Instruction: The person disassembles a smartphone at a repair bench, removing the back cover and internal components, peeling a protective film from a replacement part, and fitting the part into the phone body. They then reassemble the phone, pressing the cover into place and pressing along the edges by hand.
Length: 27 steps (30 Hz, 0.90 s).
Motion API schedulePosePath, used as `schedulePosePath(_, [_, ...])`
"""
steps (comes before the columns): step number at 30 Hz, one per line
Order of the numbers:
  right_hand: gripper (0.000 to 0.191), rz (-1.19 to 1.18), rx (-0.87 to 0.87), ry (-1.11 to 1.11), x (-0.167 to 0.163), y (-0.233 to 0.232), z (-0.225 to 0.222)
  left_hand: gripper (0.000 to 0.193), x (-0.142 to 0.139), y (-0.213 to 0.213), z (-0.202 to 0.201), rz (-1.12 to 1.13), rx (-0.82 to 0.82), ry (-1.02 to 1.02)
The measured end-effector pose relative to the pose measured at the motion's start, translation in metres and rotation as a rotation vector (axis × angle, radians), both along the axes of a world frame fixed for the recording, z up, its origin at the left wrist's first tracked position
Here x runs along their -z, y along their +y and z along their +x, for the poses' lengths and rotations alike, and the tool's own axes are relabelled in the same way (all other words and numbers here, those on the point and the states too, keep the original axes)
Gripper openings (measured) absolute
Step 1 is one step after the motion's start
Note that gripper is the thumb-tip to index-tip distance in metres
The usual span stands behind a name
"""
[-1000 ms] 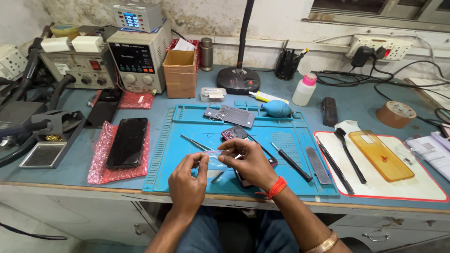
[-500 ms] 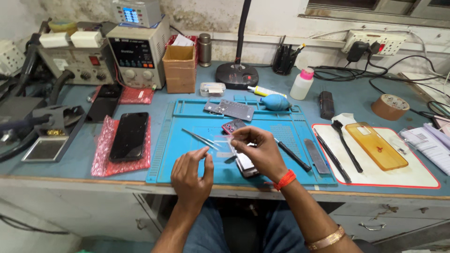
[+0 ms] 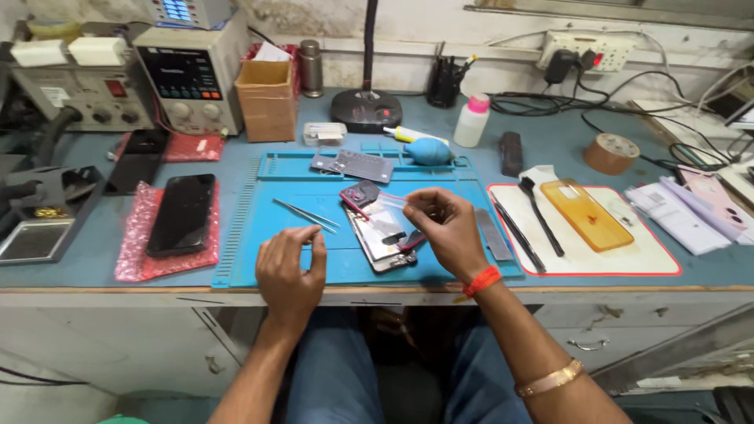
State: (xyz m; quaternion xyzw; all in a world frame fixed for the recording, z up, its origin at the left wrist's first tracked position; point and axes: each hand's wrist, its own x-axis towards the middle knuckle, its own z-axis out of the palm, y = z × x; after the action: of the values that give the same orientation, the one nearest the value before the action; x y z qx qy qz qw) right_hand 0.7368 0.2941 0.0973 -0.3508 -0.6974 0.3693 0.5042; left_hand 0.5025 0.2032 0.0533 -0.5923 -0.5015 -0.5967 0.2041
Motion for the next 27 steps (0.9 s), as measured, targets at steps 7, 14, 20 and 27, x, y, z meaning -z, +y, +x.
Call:
schedulePosePath(7, [0.013, 0.019, 0.007, 0.070, 0.018, -0.003, -0.004, 0.007, 0.012, 0.000, -0.007, -0.012, 0.011, -0.005])
schedulePosePath(14, [0.014, -0.042, -0.008, -0.001, 0.009, 0.018, -0.038, 0.016, -0.004, 0.025, -0.045, -0.462, 0.191, -0.354])
schedulePosePath(20, [0.021, 0.005, -0.006, -0.174, 0.003, 0.051, -0.094, 0.037, -0.010, 0.086, -0.083, -0.467, 0.587, -0.352])
schedulePosePath(27, [0.020, 0.015, -0.021, -0.214, 0.018, 0.090, -0.133, 0.018, 0.015, 0.148, -0.116, -0.563, 0.729, -0.464])
